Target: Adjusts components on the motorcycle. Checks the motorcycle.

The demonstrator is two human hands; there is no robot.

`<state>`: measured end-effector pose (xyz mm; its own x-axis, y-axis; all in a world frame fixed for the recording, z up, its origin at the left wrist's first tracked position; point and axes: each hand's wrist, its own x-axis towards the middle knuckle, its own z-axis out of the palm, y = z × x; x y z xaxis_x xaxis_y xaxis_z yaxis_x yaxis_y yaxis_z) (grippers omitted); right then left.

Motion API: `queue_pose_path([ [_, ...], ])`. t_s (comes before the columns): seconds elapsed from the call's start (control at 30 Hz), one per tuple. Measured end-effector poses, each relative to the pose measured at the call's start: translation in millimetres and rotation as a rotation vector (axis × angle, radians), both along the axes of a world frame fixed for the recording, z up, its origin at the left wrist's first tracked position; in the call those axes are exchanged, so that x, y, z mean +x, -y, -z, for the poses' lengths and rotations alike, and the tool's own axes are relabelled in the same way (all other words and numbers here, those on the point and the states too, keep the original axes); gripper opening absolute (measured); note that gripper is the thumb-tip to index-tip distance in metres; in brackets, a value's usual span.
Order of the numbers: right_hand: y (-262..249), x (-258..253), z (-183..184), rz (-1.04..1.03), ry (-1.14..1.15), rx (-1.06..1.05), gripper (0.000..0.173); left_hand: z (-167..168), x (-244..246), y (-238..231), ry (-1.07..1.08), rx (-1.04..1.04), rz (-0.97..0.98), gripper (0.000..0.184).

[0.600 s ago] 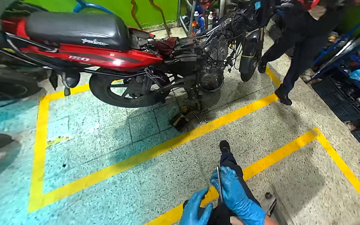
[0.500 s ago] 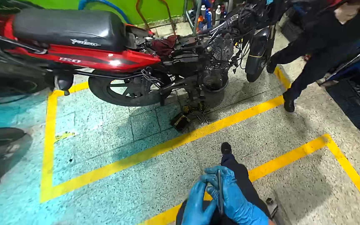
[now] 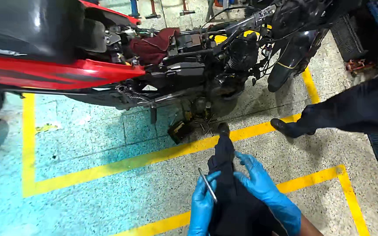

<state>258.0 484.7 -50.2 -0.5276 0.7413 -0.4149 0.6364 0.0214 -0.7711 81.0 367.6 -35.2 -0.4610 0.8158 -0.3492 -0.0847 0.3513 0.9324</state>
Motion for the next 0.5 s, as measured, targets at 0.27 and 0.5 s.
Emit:
queue_pose_path([
  [0.27, -263, -61, 156, 0.739, -0.101, -0.267, 0.061, 86, -33, -193, 0.203, -0.032, -0.156, 0.034],
  [0.5, -365, -130, 242, 0.763, -0.07, -0.26, 0.049, 136, -59, -300, 0.024, -0.108, -0.083, 0.038],
])
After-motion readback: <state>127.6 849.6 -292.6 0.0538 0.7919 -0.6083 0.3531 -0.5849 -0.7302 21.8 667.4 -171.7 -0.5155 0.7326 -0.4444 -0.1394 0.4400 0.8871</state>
